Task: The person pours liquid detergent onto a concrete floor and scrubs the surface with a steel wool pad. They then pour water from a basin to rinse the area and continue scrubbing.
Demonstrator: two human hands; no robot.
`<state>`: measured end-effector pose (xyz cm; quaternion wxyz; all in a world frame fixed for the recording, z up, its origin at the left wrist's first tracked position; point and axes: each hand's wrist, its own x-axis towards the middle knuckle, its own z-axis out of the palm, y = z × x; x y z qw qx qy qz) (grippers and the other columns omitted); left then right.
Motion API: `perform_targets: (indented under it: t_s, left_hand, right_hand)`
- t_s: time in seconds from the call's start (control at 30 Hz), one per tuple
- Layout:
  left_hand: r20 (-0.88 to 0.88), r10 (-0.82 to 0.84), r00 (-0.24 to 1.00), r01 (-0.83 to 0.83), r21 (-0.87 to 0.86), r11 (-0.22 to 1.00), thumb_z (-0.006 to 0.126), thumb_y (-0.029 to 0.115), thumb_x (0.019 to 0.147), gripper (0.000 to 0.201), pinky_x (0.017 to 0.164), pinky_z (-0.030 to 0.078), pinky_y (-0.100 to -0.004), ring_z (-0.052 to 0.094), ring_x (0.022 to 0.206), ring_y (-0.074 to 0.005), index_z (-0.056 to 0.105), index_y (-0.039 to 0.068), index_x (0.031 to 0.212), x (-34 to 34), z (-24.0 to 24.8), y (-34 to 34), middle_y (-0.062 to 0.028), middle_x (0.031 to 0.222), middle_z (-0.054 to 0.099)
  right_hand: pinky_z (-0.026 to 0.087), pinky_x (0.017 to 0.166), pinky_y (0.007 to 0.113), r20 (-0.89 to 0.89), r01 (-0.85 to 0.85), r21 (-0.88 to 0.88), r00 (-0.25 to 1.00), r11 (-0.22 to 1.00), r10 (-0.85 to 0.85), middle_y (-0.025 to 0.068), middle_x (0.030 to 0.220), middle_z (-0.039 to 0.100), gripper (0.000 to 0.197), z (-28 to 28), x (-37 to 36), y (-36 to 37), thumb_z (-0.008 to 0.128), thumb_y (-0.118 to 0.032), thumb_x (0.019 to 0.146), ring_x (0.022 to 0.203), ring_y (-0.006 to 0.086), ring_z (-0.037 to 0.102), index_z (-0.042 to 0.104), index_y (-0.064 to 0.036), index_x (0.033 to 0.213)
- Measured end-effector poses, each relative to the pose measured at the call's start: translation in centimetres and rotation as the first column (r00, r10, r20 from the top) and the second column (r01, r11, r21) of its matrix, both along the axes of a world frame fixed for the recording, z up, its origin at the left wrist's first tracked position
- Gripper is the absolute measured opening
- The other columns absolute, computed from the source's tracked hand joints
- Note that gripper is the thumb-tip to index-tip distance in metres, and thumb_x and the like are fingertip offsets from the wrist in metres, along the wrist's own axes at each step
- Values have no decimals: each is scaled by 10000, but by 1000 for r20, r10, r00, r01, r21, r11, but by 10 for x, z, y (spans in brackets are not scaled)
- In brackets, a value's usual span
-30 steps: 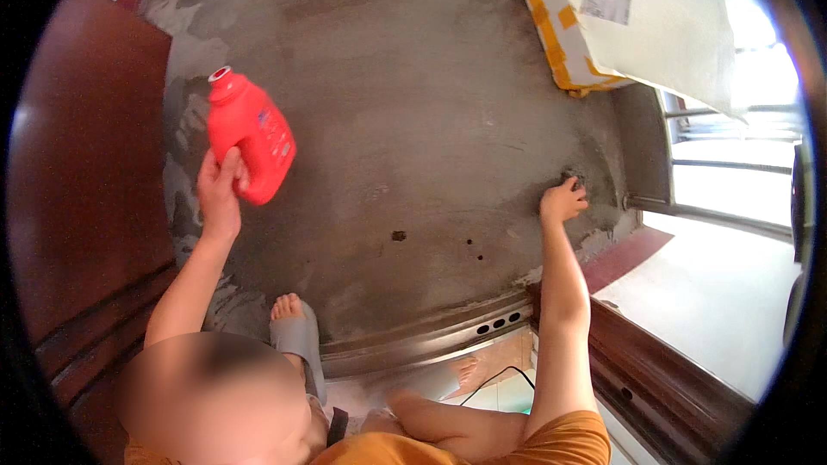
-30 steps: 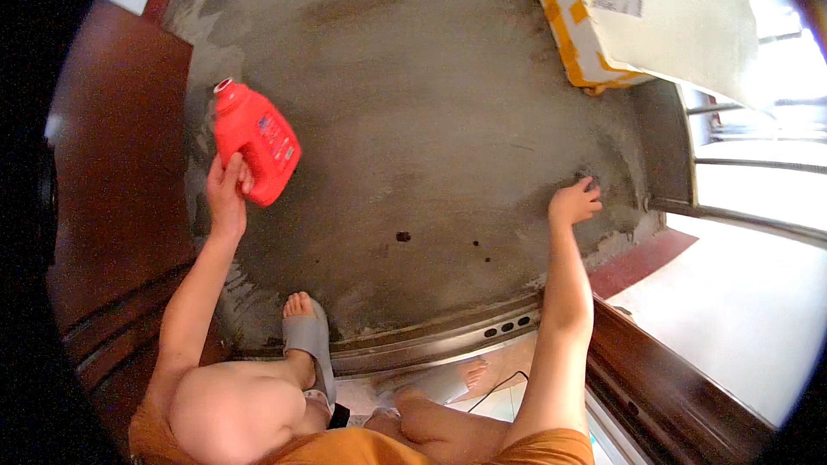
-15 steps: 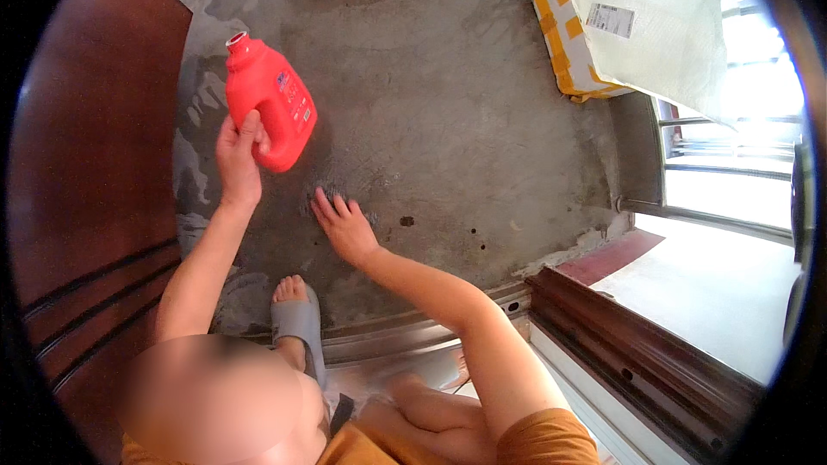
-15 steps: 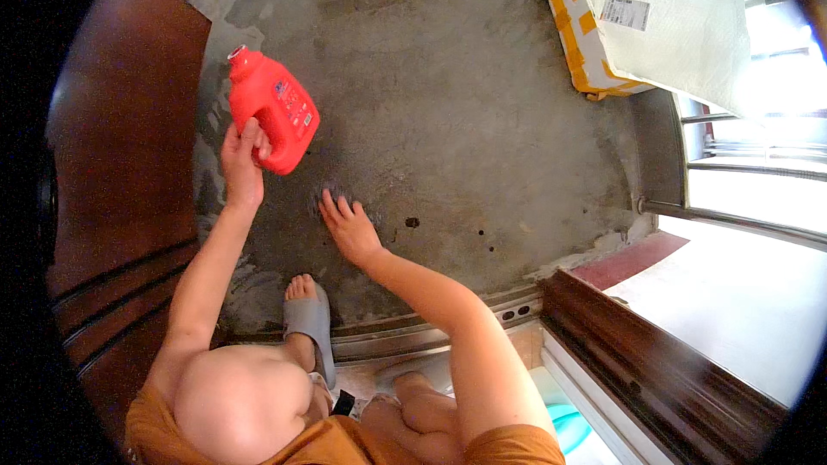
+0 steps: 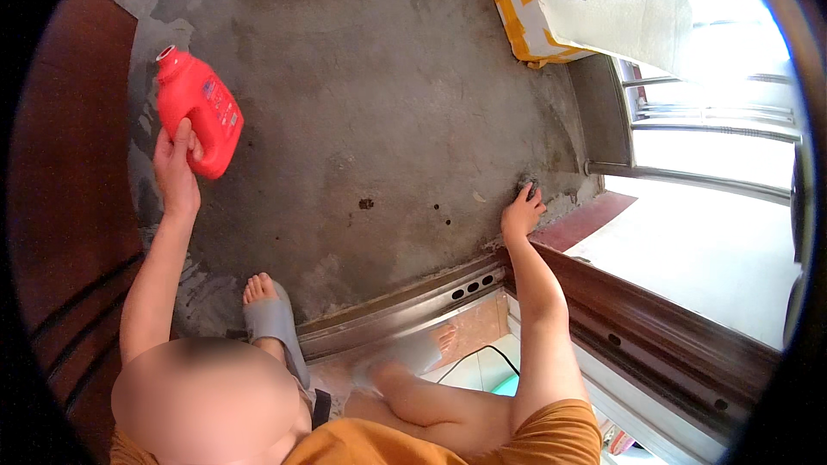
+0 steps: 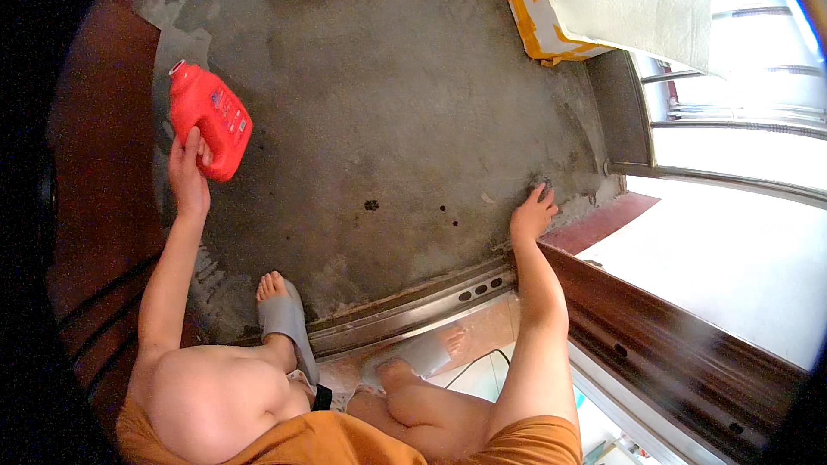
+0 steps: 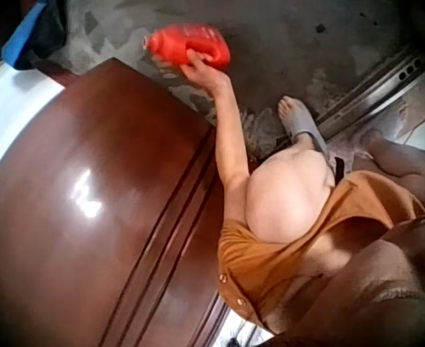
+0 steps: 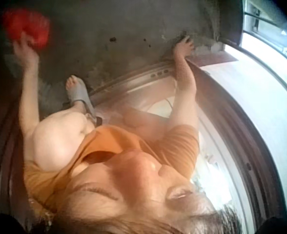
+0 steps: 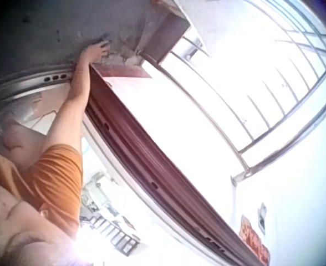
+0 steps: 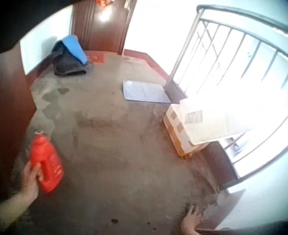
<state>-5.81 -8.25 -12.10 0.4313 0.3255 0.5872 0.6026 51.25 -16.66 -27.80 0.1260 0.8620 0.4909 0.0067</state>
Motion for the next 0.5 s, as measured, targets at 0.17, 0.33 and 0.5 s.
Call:
perform_targets:
  t_s: [0.17,0.33,0.5]
  left_hand:
    - [-71,-7,997,5,-32,999,571,239,926,157,519,299,-216,379,576,-46,509,101,884,0,-29,18,61,678,411]
    - [-25,-120,992,120,-7,993,614,251,900,200,550,345,-219,446,576,-60,518,80,862,14,-43,36,29,683,498]
    - [52,-130,990,130,12,991,616,224,902,197,557,354,-222,454,575,-68,509,64,859,8,-38,28,19,670,488]
  right_hand:
    - [426,896,443,-50,-106,124,992,987,113,156,1412,321,631,6,-96,64,580,-2,764,1145,378,389,396,-105,1359]
    - [375,924,436,-182,-663,263,679,701,711,107,1436,314,596,6,-213,69,563,-6,754,1163,338,386,442,-108,1329]
    - [388,889,397,-195,-813,330,439,480,877,81,1420,348,527,-4,-303,76,542,-74,796,1146,291,410,460,-108,1316]
